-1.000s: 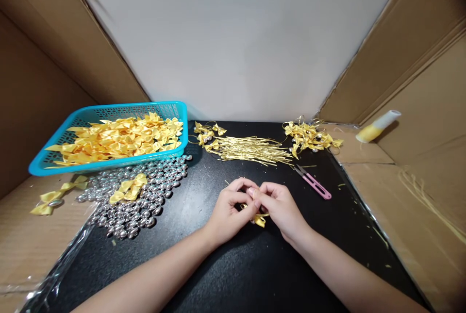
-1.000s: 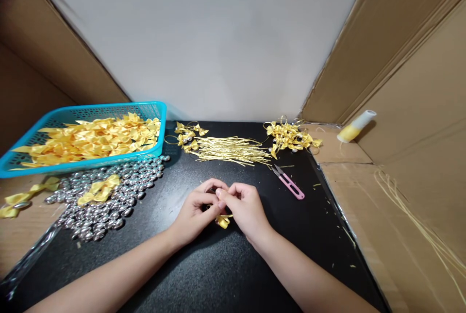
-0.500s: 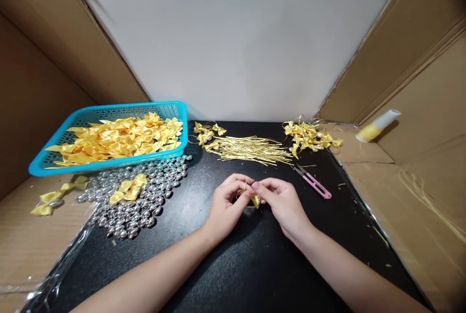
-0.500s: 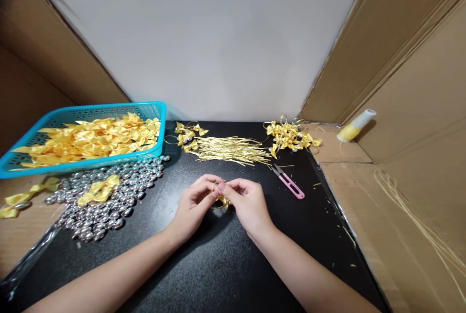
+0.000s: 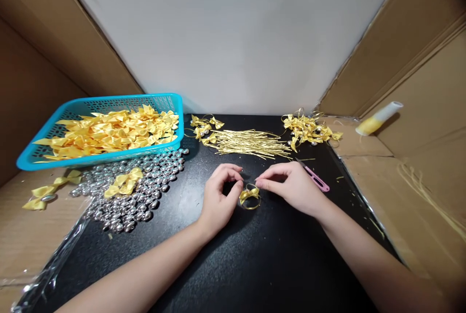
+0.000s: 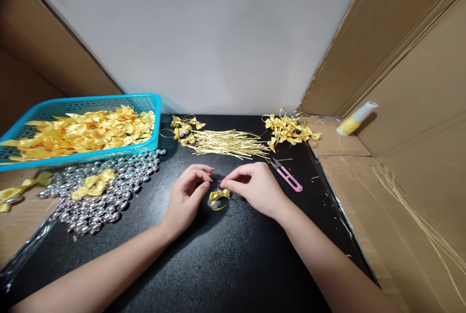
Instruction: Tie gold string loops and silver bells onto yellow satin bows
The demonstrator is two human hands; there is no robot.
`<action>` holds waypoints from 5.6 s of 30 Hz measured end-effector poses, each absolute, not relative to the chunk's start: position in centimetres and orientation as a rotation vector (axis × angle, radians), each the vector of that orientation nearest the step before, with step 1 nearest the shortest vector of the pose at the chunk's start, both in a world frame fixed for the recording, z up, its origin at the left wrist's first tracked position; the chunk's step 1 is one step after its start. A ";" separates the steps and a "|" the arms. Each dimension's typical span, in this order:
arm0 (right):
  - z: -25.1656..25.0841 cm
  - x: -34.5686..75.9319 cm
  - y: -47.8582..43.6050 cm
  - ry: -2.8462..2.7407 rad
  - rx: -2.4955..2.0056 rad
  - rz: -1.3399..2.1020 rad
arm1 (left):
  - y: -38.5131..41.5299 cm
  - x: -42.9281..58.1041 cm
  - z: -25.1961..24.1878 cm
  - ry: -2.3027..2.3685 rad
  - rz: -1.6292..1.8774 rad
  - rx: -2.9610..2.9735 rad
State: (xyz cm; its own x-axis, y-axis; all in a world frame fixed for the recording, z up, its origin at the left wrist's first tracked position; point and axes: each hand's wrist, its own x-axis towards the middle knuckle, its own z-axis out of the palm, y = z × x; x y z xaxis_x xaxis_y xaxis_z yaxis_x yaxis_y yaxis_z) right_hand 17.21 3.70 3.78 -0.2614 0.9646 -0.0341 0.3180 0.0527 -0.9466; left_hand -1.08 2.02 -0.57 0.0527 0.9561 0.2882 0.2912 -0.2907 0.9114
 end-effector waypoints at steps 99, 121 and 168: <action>4.5 17.2 3.6 -1.813 -1.268 1.028 | 4.6 -2.9 2.8 1.019 0.552 2.225; 4.6 17.9 4.0 -1.727 -1.298 0.936 | 4.5 -3.1 0.8 1.047 0.643 2.330; 5.9 18.2 3.6 -1.927 -1.180 0.993 | 4.5 -3.5 0.0 1.121 0.642 2.255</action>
